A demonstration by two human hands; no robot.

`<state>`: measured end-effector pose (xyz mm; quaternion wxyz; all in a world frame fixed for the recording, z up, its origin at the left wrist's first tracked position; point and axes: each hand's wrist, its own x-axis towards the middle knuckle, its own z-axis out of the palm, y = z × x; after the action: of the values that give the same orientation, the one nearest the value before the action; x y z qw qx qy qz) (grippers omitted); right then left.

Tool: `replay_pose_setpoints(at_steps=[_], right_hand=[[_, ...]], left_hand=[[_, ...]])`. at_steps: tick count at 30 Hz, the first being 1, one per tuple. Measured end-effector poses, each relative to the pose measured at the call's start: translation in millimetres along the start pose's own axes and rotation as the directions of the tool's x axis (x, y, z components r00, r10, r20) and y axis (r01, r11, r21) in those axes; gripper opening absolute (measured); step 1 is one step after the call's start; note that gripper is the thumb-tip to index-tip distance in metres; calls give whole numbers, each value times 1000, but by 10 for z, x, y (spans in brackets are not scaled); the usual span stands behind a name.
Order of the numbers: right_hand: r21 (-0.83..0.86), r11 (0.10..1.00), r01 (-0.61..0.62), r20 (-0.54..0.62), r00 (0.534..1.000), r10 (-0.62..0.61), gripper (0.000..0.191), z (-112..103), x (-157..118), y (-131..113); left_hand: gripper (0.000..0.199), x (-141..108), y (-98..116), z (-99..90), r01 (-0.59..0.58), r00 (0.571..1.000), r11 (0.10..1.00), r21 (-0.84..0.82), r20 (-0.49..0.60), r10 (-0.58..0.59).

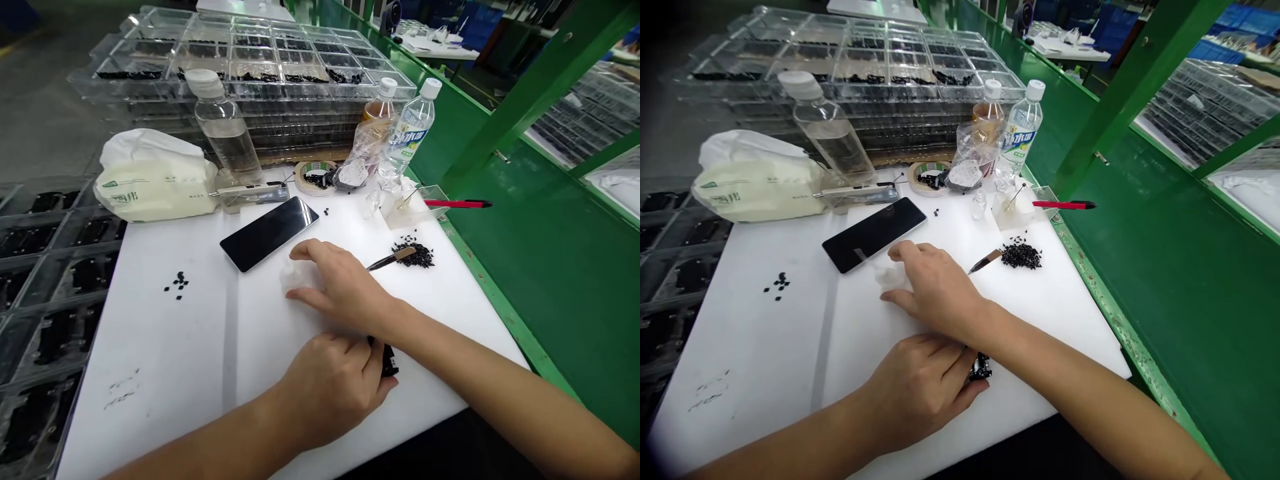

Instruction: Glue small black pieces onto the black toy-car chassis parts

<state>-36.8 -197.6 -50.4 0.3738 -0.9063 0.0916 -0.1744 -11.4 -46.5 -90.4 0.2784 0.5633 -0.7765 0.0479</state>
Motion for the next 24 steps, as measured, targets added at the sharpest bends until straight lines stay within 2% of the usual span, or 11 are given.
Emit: replay_pose_setpoints(at_steps=[3, 5, 6, 7, 8, 10, 12, 13, 17, 20, 24], right_hand=[[-55, 989, 139, -218, 965, -148, 43, -343, -283, -195], [-195, 964, 180, -505, 824, -256, 34, -587, -465, -212], [-226, 967, 115, -612, 756, -233, 36, -679, -527, -168], [-197, 980, 18, -640, 755, -142, 40, -740, -562, -96], [-141, 987, -83, -596, 802, -18, 42, -767, -569, -6], [-49, 970, -239, -330, 920, 210, 30, -742, -518, 177], [-49, 962, -268, -97, 960, 263, 6, -705, -436, 289], [-66, 966, -249, -55, 968, 246, 7, -720, -409, 310], [106, 965, -240, -100, 963, 251, 9, -1098, -562, 325], [307, 905, -294, -210, 906, 366, 24, -1461, -935, 493], [155, 943, -294, -310, 892, 329, 22, -1553, -1382, 840]], left_hand=[[18, 20, 8, -25, 21, 1000, 1000, -4, 11, -21], [19, 23, 13, -35, 19, 999, 1000, 20, 25, -20], [24, 22, 14, -37, 12, 999, 999, 34, 32, -13], [30, 20, 12, -39, 3, 999, 999, 46, 38, -5], [34, 19, 10, -41, -1, 999, 999, 54, 42, -1], [35, 23, 0, -50, -5, 999, 999, 53, 48, 2], [34, 37, -13, -71, -6, 998, 999, 47, 57, 3], [34, 46, -20, -84, -9, 998, 999, 45, 56, 6], [35, 60, -45, -110, -18, 998, 999, 30, 63, 16], [35, 52, -52, -82, -27, 997, 1000, 15, 75, 26], [29, 66, -36, -45, -9, 999, 1000, 28, 49, 7]])
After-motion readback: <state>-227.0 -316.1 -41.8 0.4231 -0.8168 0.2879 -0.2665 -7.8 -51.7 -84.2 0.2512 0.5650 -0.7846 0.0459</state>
